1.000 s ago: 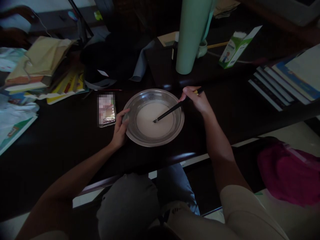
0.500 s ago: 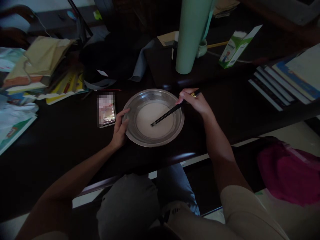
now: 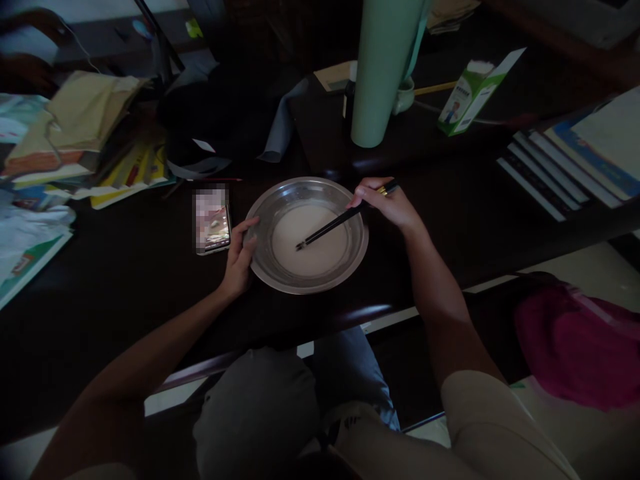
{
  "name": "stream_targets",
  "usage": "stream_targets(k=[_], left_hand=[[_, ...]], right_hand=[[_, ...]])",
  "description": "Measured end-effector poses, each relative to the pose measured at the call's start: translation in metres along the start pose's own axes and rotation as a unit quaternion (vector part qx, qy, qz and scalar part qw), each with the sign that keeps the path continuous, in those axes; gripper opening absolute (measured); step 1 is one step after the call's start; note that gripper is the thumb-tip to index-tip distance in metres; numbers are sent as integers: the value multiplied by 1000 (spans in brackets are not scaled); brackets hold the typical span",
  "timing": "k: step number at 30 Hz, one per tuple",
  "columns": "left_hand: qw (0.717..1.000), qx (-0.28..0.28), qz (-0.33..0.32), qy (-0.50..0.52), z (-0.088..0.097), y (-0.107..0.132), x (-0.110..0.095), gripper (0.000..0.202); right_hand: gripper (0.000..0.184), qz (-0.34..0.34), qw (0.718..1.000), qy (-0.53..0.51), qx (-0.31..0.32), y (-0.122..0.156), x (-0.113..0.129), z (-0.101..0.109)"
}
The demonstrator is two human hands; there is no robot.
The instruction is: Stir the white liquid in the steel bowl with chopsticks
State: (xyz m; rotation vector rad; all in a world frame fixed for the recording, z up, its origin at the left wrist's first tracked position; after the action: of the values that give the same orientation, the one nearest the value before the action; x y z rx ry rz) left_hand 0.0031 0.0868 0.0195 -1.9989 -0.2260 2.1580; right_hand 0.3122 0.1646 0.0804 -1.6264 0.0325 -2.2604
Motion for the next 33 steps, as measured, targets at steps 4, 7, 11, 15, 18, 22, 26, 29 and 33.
stream_targets(k=[4, 7, 11, 15, 18, 22, 26, 29, 33], left_hand=[[1000, 1, 1, 0, 0, 0, -1, 46], [1000, 1, 9, -3, -1, 0, -1, 46], [1000, 5, 8, 6, -1, 0, 0, 45], [1000, 9, 5, 7, -2, 0, 0, 43], [1000, 7, 9, 10, -2, 0, 0, 42], [1000, 7, 3, 5, -1, 0, -1, 43], [1000, 4, 1, 0, -1, 0, -1, 45], [1000, 2, 1, 0, -1, 0, -1, 45], [1000, 6, 7, 3, -1, 0, 0, 44]], right_hand=[[43, 2, 999, 0, -42, 0, 1, 8], [46, -2, 999, -6, -34, 0, 0, 7], [44, 5, 1000, -3, -4, 0, 2, 0], [45, 0, 998, -1, -57, -1, 3, 10], [48, -6, 999, -9, -53, 0, 2, 10], [43, 4, 1000, -9, 2, 0, 4, -1], [42, 11, 999, 0, -46, -1, 6, 7], [45, 10, 998, -11, -57, 0, 4, 11], [43, 10, 1000, -9, -2, 0, 3, 0]])
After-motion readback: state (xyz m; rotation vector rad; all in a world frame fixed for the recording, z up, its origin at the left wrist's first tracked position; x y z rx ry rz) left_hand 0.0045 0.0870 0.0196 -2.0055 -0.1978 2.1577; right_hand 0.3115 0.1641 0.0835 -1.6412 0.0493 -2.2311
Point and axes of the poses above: each hand's wrist, its own y-axis away from the middle knuckle, its own z-axis out of the back of the hand, x = y × z, the point moved 9 cm from there along -y, towards the middle knuckle, and after that the axes turned 6 degrees about y, right-handed, at the moved point
